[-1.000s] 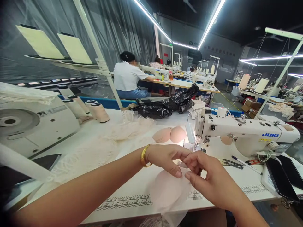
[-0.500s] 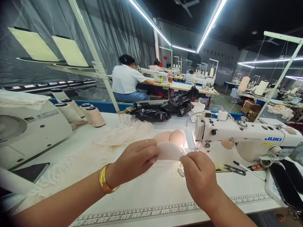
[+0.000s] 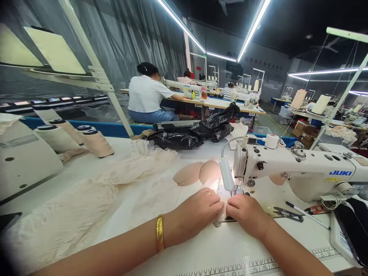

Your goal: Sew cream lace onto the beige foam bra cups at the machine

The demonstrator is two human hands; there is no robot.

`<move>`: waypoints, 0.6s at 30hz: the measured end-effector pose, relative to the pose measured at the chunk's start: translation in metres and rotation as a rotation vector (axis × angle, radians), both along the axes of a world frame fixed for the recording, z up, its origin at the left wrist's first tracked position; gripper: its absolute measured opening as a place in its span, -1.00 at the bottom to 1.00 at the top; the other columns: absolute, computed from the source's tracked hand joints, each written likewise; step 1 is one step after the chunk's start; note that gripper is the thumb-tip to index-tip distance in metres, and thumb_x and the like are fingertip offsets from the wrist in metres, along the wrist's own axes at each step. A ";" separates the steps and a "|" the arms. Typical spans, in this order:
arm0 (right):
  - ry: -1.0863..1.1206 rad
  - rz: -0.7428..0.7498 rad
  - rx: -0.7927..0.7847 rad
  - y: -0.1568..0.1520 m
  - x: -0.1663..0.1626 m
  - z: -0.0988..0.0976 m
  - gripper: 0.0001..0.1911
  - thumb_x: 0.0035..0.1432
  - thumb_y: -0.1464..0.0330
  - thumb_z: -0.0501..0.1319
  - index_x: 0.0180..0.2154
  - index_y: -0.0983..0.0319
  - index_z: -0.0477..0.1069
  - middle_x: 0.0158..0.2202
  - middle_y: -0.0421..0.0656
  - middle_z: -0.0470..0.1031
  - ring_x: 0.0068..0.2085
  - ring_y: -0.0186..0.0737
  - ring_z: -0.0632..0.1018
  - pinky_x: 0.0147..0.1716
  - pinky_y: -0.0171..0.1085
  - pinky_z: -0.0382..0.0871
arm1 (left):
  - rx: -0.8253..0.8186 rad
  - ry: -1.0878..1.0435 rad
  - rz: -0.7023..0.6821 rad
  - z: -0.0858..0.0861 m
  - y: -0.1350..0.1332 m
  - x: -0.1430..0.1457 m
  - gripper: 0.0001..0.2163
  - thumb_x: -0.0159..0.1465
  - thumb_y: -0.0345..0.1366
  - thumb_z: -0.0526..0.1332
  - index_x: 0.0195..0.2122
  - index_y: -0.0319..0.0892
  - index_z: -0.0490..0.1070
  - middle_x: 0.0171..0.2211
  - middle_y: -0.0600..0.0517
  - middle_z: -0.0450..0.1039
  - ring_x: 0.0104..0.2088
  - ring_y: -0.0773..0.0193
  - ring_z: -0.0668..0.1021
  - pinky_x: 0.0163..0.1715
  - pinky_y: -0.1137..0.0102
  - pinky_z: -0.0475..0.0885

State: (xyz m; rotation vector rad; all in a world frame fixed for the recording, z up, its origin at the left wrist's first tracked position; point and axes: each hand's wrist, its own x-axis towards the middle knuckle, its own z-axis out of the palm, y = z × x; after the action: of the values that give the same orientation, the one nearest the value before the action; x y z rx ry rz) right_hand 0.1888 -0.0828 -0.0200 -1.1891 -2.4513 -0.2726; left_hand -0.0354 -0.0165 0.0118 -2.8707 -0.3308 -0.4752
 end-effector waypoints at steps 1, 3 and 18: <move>0.028 0.020 0.000 0.000 0.003 0.000 -0.73 0.34 0.58 0.03 -0.23 0.16 0.43 -0.31 -0.20 0.51 -0.29 -0.22 0.44 -0.36 -0.30 0.23 | -0.004 0.004 0.010 -0.005 0.002 0.004 -0.80 0.16 -0.57 0.21 -0.46 -0.15 0.24 -0.44 0.04 0.33 -0.45 0.20 0.34 -0.41 0.29 0.22; 0.106 0.061 -0.008 -0.002 0.008 0.002 -0.67 0.33 0.61 0.02 -0.07 0.15 0.43 -0.19 -0.15 0.56 -0.18 -0.18 0.47 -0.26 -0.27 0.31 | -0.026 -0.034 0.026 -0.016 0.005 0.007 -0.79 0.17 -0.56 0.21 -0.48 -0.16 0.24 -0.45 0.03 0.31 -0.44 0.20 0.33 -0.41 0.30 0.21; 0.123 0.013 -0.230 -0.017 0.011 0.022 -0.63 0.28 0.61 0.05 -0.08 0.16 0.52 -0.27 -0.14 0.48 -0.25 -0.19 0.40 -0.31 -0.27 0.28 | -0.172 -0.139 -0.011 -0.023 -0.002 0.008 -0.80 0.36 -0.51 0.07 -0.37 -0.20 0.40 -0.38 -0.01 0.38 -0.35 0.16 0.37 -0.27 0.25 0.31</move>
State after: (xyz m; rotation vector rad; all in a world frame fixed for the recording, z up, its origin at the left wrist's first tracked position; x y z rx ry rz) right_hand 0.1995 -0.1000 0.0016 -1.2413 -2.4296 0.0878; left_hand -0.0272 -0.0181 -0.0113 -3.0136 -0.3973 -0.6821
